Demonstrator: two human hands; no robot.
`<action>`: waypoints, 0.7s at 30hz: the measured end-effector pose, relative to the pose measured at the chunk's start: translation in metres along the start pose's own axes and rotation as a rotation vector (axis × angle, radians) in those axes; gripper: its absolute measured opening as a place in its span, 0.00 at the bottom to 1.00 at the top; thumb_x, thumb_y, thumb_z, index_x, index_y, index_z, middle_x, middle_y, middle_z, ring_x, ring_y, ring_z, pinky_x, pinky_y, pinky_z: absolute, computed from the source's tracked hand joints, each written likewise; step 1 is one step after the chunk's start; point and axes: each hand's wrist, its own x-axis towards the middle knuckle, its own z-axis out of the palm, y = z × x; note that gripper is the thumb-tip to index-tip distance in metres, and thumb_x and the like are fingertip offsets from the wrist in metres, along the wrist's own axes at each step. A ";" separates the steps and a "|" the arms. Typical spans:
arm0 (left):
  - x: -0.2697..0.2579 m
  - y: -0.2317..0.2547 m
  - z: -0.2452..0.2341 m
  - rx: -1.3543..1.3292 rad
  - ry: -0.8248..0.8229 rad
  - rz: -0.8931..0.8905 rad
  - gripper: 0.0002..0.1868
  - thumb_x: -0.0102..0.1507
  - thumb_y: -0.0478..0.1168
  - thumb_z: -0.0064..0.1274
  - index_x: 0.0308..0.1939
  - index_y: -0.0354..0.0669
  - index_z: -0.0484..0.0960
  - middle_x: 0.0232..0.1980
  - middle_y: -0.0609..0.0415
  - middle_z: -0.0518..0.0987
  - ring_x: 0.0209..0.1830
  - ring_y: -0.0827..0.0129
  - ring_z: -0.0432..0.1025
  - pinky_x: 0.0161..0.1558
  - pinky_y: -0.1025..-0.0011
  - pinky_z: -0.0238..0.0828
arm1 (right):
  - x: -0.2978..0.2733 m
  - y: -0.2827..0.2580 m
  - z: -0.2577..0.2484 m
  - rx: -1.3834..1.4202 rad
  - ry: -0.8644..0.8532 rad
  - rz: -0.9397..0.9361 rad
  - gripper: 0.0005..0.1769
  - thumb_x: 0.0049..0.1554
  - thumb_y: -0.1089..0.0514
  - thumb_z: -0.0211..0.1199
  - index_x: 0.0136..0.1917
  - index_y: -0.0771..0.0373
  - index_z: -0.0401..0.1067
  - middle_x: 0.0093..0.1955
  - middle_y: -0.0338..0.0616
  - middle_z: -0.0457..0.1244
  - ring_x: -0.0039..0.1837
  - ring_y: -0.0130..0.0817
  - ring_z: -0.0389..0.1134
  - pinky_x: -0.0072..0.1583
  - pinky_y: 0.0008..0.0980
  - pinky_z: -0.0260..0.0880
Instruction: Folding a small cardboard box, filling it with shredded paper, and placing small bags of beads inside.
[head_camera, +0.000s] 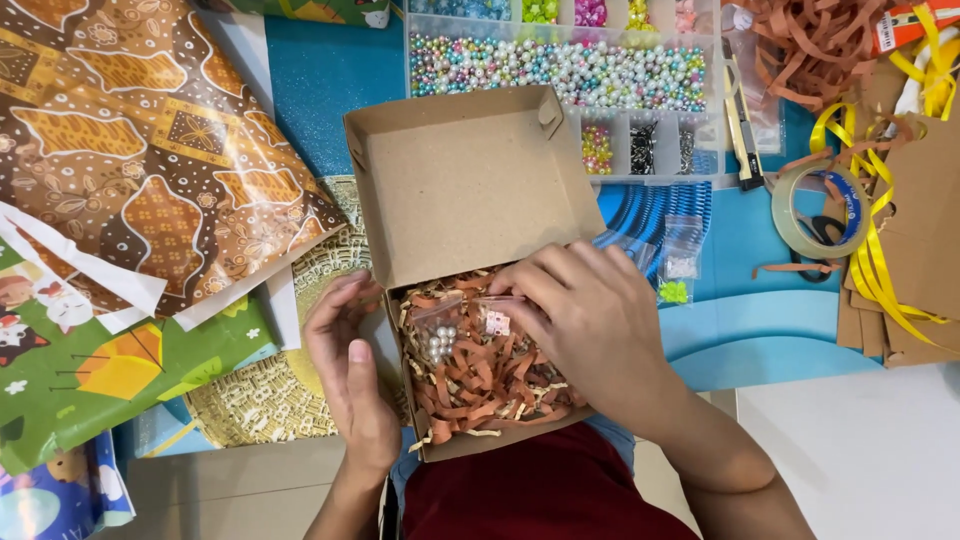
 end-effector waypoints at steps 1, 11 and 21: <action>0.000 0.000 0.000 -0.003 -0.003 0.002 0.26 0.74 0.54 0.37 0.65 0.38 0.65 0.69 0.41 0.67 0.69 0.55 0.66 0.71 0.59 0.68 | 0.000 -0.001 -0.001 0.000 -0.004 0.018 0.08 0.59 0.51 0.74 0.46 0.51 0.76 0.44 0.32 0.66 0.45 0.32 0.65 0.45 0.33 0.57; -0.001 -0.002 -0.001 -0.005 -0.033 0.017 0.24 0.73 0.49 0.38 0.67 0.37 0.63 0.71 0.41 0.66 0.71 0.56 0.65 0.73 0.60 0.66 | 0.000 -0.003 -0.018 0.112 0.032 0.045 0.11 0.62 0.53 0.72 0.52 0.58 0.74 0.45 0.38 0.63 0.46 0.35 0.67 0.46 0.34 0.61; -0.005 -0.002 0.005 0.055 0.043 -0.061 0.26 0.72 0.49 0.38 0.68 0.35 0.62 0.72 0.42 0.63 0.70 0.60 0.62 0.73 0.65 0.61 | -0.081 0.097 -0.043 0.147 0.139 0.579 0.09 0.67 0.59 0.62 0.57 0.66 0.71 0.55 0.45 0.68 0.50 0.34 0.69 0.53 0.32 0.72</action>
